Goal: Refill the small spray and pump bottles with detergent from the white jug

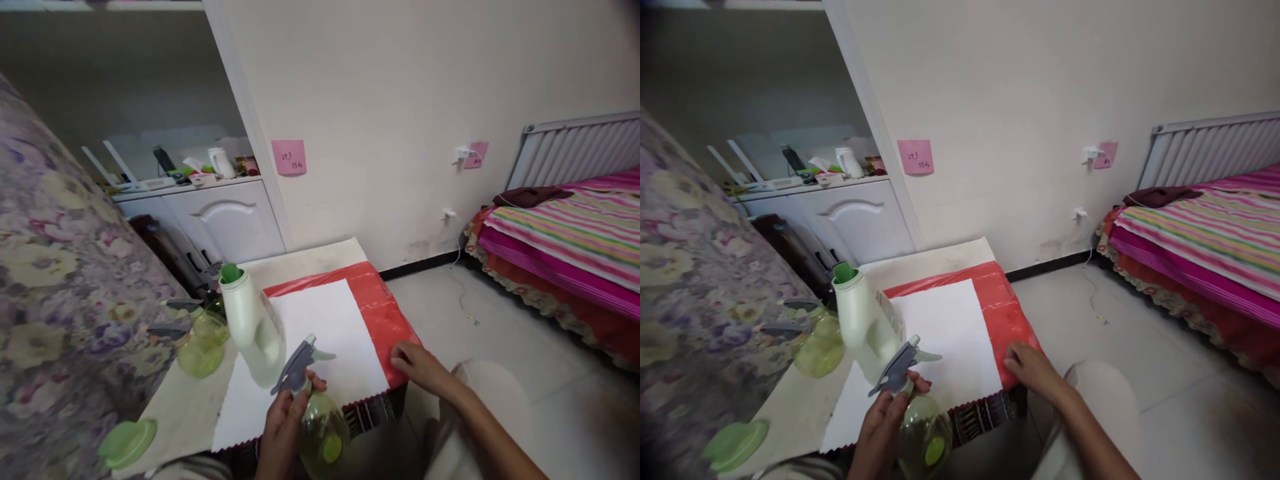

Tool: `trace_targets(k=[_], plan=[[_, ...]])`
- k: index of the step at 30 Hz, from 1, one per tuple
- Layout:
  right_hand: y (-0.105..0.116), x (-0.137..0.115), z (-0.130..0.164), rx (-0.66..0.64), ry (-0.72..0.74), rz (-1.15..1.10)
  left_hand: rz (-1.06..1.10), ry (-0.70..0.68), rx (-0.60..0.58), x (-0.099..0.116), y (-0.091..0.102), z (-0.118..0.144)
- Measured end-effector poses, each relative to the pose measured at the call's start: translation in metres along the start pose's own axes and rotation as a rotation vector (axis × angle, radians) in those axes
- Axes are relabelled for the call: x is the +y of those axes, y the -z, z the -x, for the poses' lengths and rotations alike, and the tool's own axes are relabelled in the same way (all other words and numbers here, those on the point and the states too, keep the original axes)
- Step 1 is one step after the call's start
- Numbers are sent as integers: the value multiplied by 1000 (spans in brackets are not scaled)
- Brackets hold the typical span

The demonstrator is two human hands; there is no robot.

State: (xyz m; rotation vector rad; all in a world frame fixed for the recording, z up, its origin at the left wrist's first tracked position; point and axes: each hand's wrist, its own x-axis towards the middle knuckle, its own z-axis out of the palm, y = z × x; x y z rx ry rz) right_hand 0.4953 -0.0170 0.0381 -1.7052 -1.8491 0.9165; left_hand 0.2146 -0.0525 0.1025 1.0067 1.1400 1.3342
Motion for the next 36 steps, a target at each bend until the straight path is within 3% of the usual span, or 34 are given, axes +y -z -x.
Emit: trace_targets(k=[4, 8, 15, 19, 28, 32, 36], plan=[[17, 41, 4, -30, -164, 195, -11, 22, -34, -6, 3, 0], [25, 58, -1, -163, -218, 246, -43, 3, -45, -8, 6, 0], [55, 74, -32, -501, -295, 43, -4, 0, -47, -3, 5, 6], [64, 87, -39, -604, -359, -122, -4, 17, -58, -3, 6, 7], [64, 110, -43, -523, -383, -392, -69, 0, -96, -7, 16, -2], [59, 107, -46, -462, -367, -408, -102, 13, -89, -9, 21, -6], [70, 94, -51, -360, -322, -339, -159, -17, -90, -7, 26, -9]])
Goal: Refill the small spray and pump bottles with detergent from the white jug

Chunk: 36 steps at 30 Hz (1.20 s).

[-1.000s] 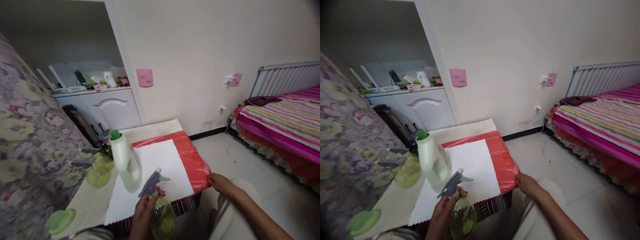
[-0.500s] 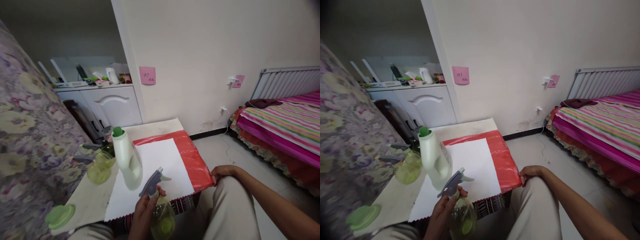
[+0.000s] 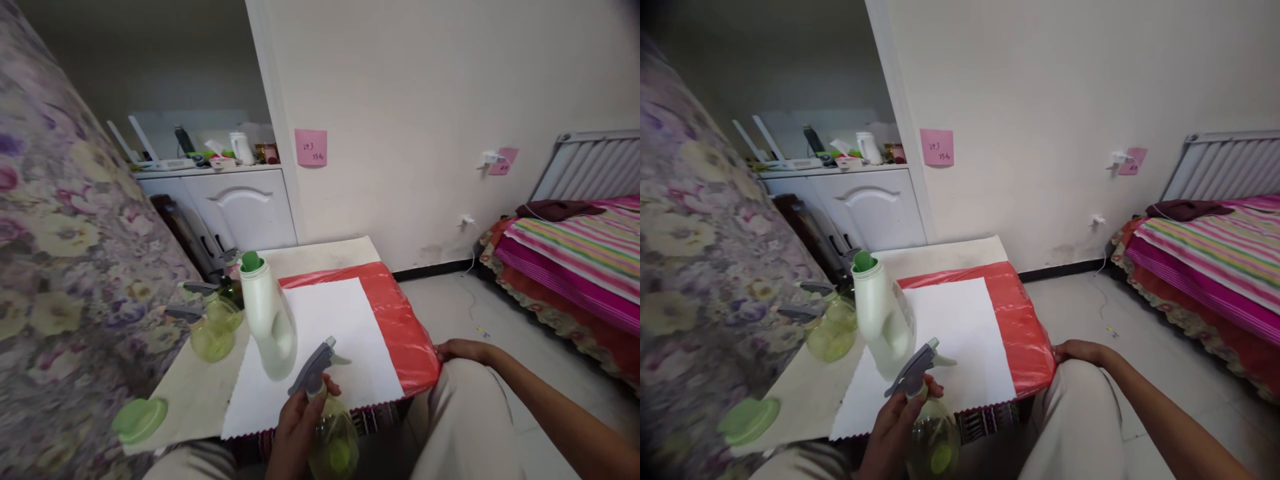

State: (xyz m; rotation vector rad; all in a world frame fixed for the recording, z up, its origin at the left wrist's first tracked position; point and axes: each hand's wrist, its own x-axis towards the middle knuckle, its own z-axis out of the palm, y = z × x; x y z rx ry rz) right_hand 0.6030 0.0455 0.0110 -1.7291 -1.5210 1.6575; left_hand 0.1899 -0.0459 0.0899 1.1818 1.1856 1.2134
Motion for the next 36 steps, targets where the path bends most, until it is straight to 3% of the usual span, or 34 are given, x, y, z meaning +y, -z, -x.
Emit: trace_targets(k=[4, 7, 10, 13, 16, 19, 23, 26, 33, 36], plan=[[-1, -35, 4, 189, 147, 52, -53, -25, -13, 0, 4, 0], [-42, -71, 10, 188, 336, 34, -63, -54, 20, -1, 3, -1], [-121, -101, 18, -30, 475, 12, -50, -62, 58, 0, 0, -2], [-202, -117, 21, -461, 633, -268, -19, -69, 93, 3, -4, 1], [-248, -121, 18, -652, 701, -577, 9, -52, 149, 4, -4, 4], [-256, -118, 14, -703, 688, -728, 33, -26, 110, 3, -1, 7], [-245, -114, 16, -757, 647, -759, 121, -7, -56, 0, 2, 6], [-239, -112, 17, -747, 659, -745, 235, 15, -97, -2, -1, 3], [-235, -104, 3, -582, 749, -634, 244, -14, 51, -3, -18, -5], [-234, -103, 5, -587, 746, -642, 229, -14, -14, 1, -17, -1]])
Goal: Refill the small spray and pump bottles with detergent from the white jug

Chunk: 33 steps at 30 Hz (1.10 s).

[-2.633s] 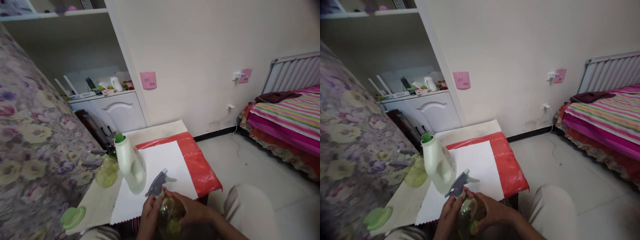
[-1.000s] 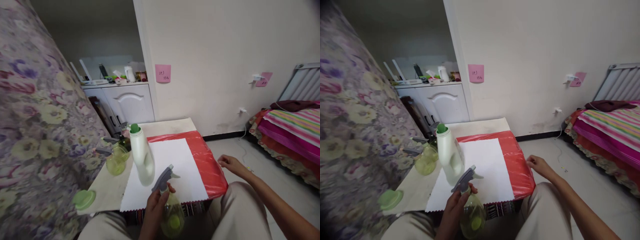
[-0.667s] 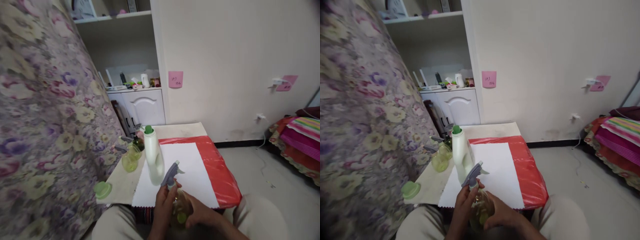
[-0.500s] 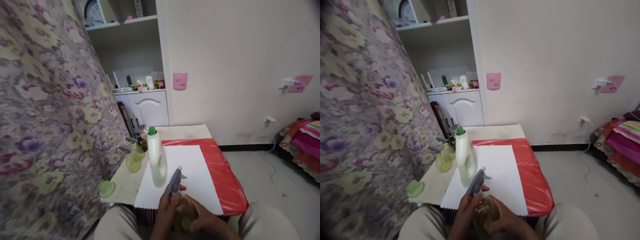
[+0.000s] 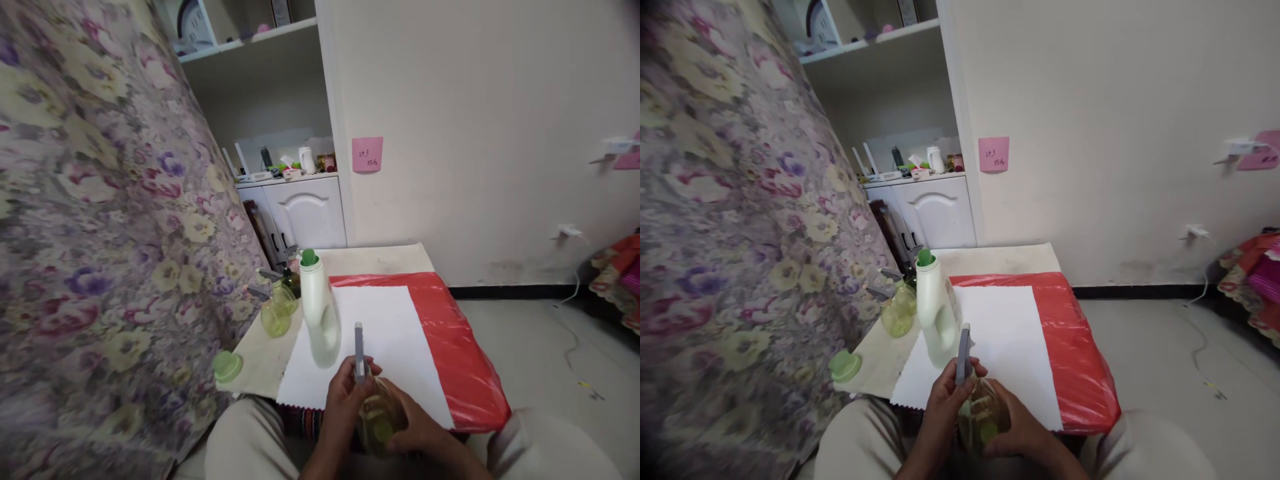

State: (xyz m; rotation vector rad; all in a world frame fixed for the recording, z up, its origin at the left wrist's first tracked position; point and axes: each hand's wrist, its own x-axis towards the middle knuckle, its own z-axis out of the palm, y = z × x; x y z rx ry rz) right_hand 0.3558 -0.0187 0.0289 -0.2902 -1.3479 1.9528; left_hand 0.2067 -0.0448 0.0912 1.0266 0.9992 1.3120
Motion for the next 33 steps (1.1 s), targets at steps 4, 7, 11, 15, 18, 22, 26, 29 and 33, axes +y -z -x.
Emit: trace_targets(k=[4, 7, 11, 15, 18, 22, 26, 29, 33], plan=[[-3, -2, 3, -15, 8, 33, 12, 5, -70, 7, 4, 8], [-4, -1, 3, 9, -6, 106, 24, -11, -17, 7, 3, 9], [-3, 5, 2, 38, -25, 129, 76, -34, 90, 7, -3, 7], [1, 14, 3, 37, -14, 127, 42, -76, 118, 13, -2, 5], [5, 21, 4, 56, -16, 137, 4, -151, 130, 22, 3, 1], [10, 26, 5, 100, -47, 181, 77, -187, 175, 37, 6, -4], [16, 31, 7, 136, -60, 262, 151, -232, 220, 54, 8, -4], [20, 34, 7, 142, -51, 271, 178, -287, 240, 65, 10, -4], [21, 33, 6, 158, -36, 262, 192, -330, 297, 74, 14, -5]])
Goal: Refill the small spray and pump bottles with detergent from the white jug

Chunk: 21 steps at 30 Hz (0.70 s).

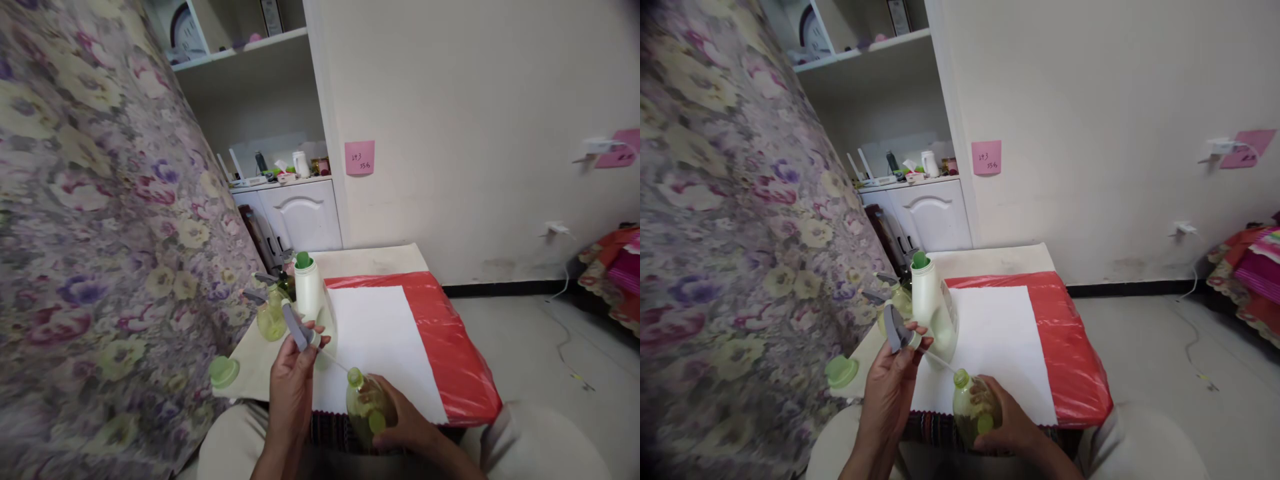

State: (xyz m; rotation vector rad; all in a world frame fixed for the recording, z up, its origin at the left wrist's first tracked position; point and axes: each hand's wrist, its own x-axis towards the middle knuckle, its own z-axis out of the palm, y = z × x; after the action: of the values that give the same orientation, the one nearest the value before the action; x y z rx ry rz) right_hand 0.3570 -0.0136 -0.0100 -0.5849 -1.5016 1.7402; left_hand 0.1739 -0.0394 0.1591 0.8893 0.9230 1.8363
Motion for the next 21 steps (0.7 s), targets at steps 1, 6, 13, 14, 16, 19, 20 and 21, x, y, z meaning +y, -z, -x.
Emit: trace_targets(k=[1, 6, 13, 14, 16, 19, 20, 21], plan=[[0, -1, 0, 10, -2, -2, -1, -8, 12, 1, 1, -1], [2, 1, -1, 65, 26, -1, -9, -71, 88, 10, 13, -12], [16, -5, -6, 289, 87, 108, -104, -62, 257, 6, 67, -44], [19, -7, -6, 330, 94, 130, -145, -29, 286, 3, 77, -49], [24, -11, -8, 401, 100, 176, -275, 37, 301, -7, 97, -58], [29, -14, -13, 479, 89, 253, -524, 91, 257, -22, 119, -68], [29, -14, -16, 492, 89, 277, -587, 94, 235, -27, 124, -72], [30, -13, -20, 502, 90, 302, -633, 95, 213, -32, 128, -75]])
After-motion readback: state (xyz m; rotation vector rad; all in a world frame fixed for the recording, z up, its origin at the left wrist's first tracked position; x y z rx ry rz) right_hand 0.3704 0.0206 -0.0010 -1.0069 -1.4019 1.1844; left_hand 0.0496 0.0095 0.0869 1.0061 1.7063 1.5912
